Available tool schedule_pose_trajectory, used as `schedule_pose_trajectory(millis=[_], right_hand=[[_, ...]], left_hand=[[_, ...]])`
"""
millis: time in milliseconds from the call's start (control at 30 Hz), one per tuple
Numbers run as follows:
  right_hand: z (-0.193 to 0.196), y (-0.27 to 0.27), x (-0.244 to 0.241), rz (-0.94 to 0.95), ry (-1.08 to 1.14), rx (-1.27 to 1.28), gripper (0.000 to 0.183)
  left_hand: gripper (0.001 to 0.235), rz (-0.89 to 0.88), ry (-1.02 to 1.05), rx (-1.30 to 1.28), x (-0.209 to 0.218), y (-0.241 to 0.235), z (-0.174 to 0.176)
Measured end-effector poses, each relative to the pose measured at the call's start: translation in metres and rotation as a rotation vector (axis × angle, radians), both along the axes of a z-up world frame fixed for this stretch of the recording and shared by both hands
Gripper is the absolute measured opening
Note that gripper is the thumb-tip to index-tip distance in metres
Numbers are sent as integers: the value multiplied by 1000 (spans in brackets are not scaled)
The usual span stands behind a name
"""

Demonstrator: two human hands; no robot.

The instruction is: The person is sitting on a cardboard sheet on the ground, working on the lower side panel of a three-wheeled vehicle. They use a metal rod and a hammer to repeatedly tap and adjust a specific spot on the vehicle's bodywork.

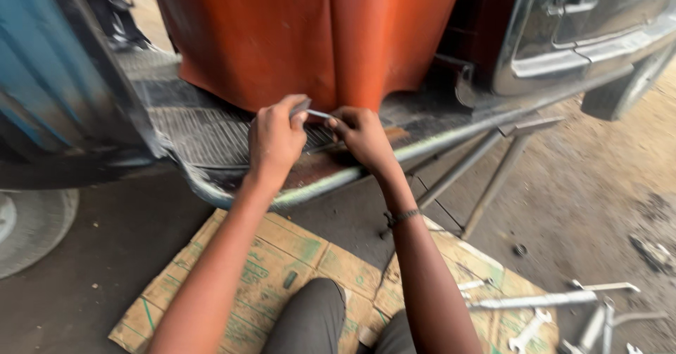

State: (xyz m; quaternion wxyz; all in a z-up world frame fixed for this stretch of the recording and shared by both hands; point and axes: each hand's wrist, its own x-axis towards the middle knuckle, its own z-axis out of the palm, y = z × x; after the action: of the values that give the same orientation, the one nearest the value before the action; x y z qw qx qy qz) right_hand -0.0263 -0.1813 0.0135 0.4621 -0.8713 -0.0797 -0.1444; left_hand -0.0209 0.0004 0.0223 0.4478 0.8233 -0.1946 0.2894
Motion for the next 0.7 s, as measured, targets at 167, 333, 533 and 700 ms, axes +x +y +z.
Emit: schedule_pose_trajectory(millis=[167,333,533,700], right_hand=[[4,2,-4,30,16,48,20],[5,4,-3,21,44,36,20],[12,6,-9,-8,30,-23,18],[13,10,-11,-6,-98,-40,18]], left_hand=[[24,-122,35,-15,1,-4,-5],[24,-133,-4,-25,5,-4,-7],[24,-126,62,-123,11,-1,-5],[25,-160,70,-217,8,1,-4]])
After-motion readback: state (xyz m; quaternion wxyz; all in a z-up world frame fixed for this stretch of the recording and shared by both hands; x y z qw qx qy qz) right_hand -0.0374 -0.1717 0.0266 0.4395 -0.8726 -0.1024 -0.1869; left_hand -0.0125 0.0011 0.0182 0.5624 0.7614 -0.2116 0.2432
